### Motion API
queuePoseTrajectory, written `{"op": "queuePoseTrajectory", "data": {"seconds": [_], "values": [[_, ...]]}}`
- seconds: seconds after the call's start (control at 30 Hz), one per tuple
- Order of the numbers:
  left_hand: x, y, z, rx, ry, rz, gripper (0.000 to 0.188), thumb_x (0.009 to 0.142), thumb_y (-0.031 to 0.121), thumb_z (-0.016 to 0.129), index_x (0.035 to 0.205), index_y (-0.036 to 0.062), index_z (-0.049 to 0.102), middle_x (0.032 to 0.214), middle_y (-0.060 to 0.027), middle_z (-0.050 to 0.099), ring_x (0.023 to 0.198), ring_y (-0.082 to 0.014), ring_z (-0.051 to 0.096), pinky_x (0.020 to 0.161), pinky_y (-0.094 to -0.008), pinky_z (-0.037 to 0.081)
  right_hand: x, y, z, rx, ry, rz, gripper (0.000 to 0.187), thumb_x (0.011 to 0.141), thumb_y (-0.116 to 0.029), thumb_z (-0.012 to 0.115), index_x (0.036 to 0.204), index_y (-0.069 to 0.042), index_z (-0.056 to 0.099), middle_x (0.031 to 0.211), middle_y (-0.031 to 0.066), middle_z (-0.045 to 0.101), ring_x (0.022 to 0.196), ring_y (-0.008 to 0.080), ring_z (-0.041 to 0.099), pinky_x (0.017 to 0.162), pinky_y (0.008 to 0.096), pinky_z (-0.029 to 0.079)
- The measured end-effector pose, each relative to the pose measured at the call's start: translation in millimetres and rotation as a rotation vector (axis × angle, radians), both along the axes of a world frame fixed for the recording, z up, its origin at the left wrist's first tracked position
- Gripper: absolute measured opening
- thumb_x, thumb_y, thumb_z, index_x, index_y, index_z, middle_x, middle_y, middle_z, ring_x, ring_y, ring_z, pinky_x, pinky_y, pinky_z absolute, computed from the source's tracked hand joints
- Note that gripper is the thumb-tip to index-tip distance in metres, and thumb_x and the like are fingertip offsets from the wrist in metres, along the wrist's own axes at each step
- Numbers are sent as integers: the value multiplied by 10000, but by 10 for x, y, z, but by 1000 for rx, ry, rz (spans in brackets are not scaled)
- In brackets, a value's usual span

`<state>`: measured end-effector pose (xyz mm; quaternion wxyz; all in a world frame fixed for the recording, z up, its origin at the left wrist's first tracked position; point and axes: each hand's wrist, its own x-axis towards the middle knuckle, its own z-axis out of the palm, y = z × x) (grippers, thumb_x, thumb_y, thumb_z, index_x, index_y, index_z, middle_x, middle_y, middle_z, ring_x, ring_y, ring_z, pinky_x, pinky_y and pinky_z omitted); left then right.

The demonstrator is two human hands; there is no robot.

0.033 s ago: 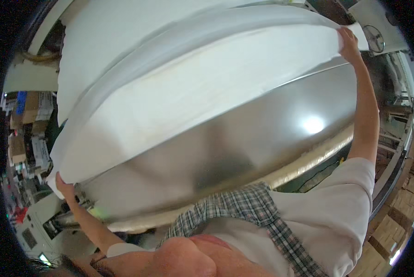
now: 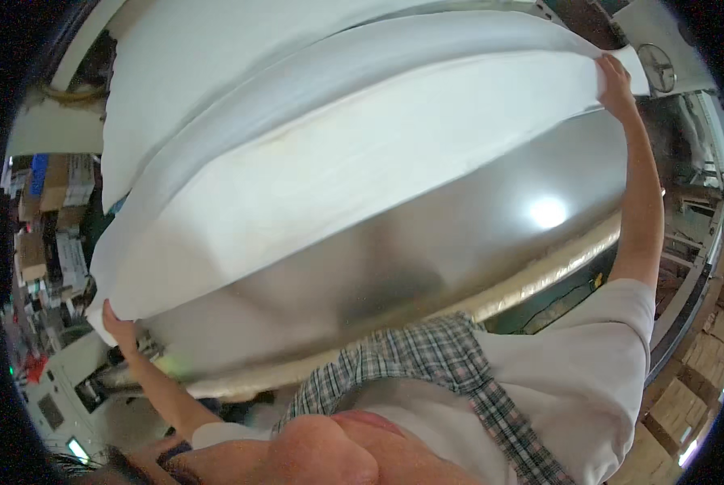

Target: Handling large rolls of white material on an industrial rolling machine, including cutting and adjusting layers.

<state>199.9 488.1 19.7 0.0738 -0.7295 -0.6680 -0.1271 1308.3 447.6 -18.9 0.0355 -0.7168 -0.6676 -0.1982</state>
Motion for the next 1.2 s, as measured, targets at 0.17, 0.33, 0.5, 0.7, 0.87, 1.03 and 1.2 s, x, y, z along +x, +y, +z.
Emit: {"op": "queuePoseTrajectory", "data": {"seconds": [0.17, 0.33, 0.5, 0.7, 0.87, 1.03, 1.2], "values": [[145, -1043, -282, -26, 10, 114, 498, 660, 141, 604, 1126, 32, 465, 1143, -190, 468, 1030, -384, 414, 894, -436, 318, -443, -994, -218, -113, 130, 24, 537, 654, 37, 537, 1160, -117, 442, 1258, 137, 373, 1164, 325, 341, 983, 423, 244], [73, -1909, -542, -119, 189, 97, 465, 644, 130, 607, 1094, 90, 499, 1123, -175, 487, 1008, -368, 431, 901, -443, 298, -503, -1727, -341, -194, 108, 0, 555, 643, 87, 491, 1148, -137, 438, 1237, 122, 387, 1166, 320, 337, 971, 418, 267], [180, -2271, -683, -285, 140, 186, 507, 617, 111, 631, 1103, 109, 488, 1145, -141, 483, 1106, -310, 403, 960, -440, 239, -520, -2212, -580, -302, 143, -37, 563, 639, 94, 481, 1145, -149, 443, 1247, 121, 372, 1168, 328, 324, 975, 415, 263], [12, -2107, -616, -501, 257, 213, 545, 591, 90, 627, 1116, 112, 480, 1119, -139, 499, 1085, -300, 429, 948, -432, 271, -198, -2210, -505, -567, -32, -56, 428, 713, -94, 550, 1128, -90, 449, 1199, 130, 410, 1153, 294, 345, 947, 416, 280], [-107, -1249, -611, -1148, 145, 377, 638, 577, 38, 586, 1195, 92, 438, 895, -127, 573, 858, -253, 545, 736, -374, 429, 786, -1828, -570, -843, 6, 147, 489, 666, -50, 533, 1140, -77, 417, 1119, 156, 424, 1035, 364, 406, 853, 423, 327], [-278, -498, -986, -1269, 197, 187, 602, 553, 12, 512, 1146, 112, 517, 823, -126, 618, 771, -254, 571, 668, -374, 450, -400, -269, -547, -1360, 86, -348, 429, 673, -57, 589, 1095, -43, 512, 1096, 140, 529, 948, 304, 552, 763, 379, 478], [-198, -272, -1074, -1262, 200, 219, 493, 647, 80, 536, 1136, 140, 517, 1086, -148, 547, 976, -320, 527, 836, -388, 430, 688, -214, -1218, -1530, 105, -115, 352, 696, -25, 579, 1046, -30, 539, 971, 131, 584, 844, 296, 589, 709, 364, 500]]}}
